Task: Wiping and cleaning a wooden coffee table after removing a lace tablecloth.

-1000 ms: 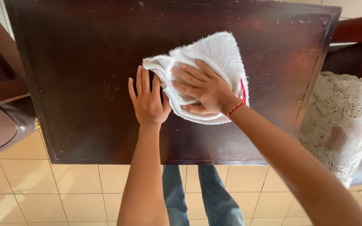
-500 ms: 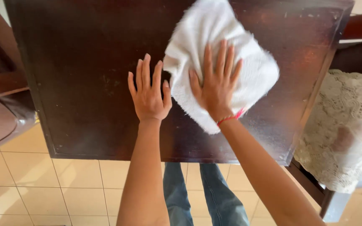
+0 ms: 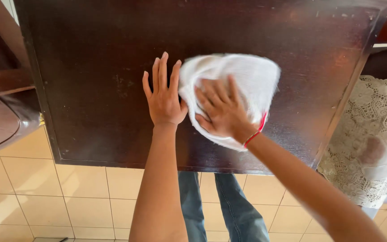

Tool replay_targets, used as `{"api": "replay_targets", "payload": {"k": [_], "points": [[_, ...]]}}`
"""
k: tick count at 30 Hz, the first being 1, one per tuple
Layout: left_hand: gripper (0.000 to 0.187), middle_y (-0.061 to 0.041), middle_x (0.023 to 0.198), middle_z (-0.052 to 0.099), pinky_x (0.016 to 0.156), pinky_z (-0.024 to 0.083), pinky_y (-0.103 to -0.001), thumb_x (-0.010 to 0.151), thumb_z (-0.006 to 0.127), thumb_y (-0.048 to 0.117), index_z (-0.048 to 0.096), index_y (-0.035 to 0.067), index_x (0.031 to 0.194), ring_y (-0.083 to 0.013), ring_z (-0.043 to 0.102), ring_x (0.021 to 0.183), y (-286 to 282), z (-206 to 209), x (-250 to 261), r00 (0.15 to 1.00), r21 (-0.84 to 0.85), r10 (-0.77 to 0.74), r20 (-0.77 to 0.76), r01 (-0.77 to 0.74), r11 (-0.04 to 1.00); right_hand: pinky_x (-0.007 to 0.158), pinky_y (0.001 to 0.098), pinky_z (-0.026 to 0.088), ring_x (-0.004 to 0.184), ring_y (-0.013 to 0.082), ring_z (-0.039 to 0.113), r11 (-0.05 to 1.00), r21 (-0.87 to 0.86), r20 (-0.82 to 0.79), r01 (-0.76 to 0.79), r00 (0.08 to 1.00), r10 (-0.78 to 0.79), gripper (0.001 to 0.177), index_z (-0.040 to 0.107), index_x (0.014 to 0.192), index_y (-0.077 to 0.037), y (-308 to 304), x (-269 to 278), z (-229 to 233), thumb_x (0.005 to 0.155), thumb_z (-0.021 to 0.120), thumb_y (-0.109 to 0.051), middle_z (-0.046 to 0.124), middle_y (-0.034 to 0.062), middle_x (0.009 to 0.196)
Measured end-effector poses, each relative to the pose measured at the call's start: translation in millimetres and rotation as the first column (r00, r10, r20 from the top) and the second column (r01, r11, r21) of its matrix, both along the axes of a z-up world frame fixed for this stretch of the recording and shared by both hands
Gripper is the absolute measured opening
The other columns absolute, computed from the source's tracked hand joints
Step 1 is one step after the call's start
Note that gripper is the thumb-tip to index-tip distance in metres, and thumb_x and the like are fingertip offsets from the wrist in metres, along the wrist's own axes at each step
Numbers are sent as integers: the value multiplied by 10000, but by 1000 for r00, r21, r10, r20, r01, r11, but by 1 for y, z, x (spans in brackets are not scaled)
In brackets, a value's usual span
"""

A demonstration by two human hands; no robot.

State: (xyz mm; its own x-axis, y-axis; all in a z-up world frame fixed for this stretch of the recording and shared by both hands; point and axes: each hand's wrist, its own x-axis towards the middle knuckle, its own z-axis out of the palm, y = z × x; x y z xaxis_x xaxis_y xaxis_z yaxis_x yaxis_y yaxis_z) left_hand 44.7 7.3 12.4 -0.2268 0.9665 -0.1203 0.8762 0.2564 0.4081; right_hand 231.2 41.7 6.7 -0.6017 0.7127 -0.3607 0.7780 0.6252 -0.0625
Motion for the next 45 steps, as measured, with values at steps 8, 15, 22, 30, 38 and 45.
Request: {"api": "replay_targets", "payload": {"k": [8,15,22,30,38,45], "points": [[538,-89,1680,297,1279,142,-563,1029,591,233,447,177,1544,-294,289,1563,-7,-19,1,1000,151,0,-28,4,988,1275,618,17,1593,395,52,931,110,-352,347,890,-290,747,208,1640,-56,11,-1,-19,1108,420,-536,113,225,1716],[501,-77,1680,286,1304,185,-550,1061,532,263,449,196,1551,-273,276,1572,-20,-35,2,998,225,22,-52,-10,974,1267,585,-3,1597,332,43,965,-124,-122,229,962,-244,774,226,1662,-180,8,-30,16,959,434,-428,85,144,1734],[516,-69,1692,273,1311,173,-557,1146,464,360,375,185,1623,-262,259,1583,-55,-44,2,995,194,-20,-101,39,980,1265,628,7,1587,427,3,982,112,-99,154,985,-144,770,235,1636,2,-33,-19,-2,1075,441,-483,49,254,1719],[545,-115,1672,292,1287,175,-540,1104,448,351,387,145,1604,-298,281,1563,-149,-30,10,998,194,14,-63,-1,981,1282,601,6,1600,409,63,912,241,-122,332,943,-311,823,194,1686,35,-82,3,-39,1166,367,-579,127,267,1743],[569,-121,1683,305,1294,198,-540,1076,521,277,402,116,1609,-305,292,1572,-159,-30,12,998,186,7,-67,6,983,1310,552,40,1612,327,101,961,51,-222,270,942,-253,771,260,1656,-110,-105,13,-28,1062,402,-580,182,155,1754],[607,-125,1677,304,1285,180,-552,1031,564,284,402,111,1589,-313,281,1563,-158,-31,9,995,157,-20,-94,35,987,1273,543,23,1574,289,66,970,-231,-83,72,992,-94,786,272,1615,-225,-113,-4,32,953,344,-641,142,102,1706]]}}
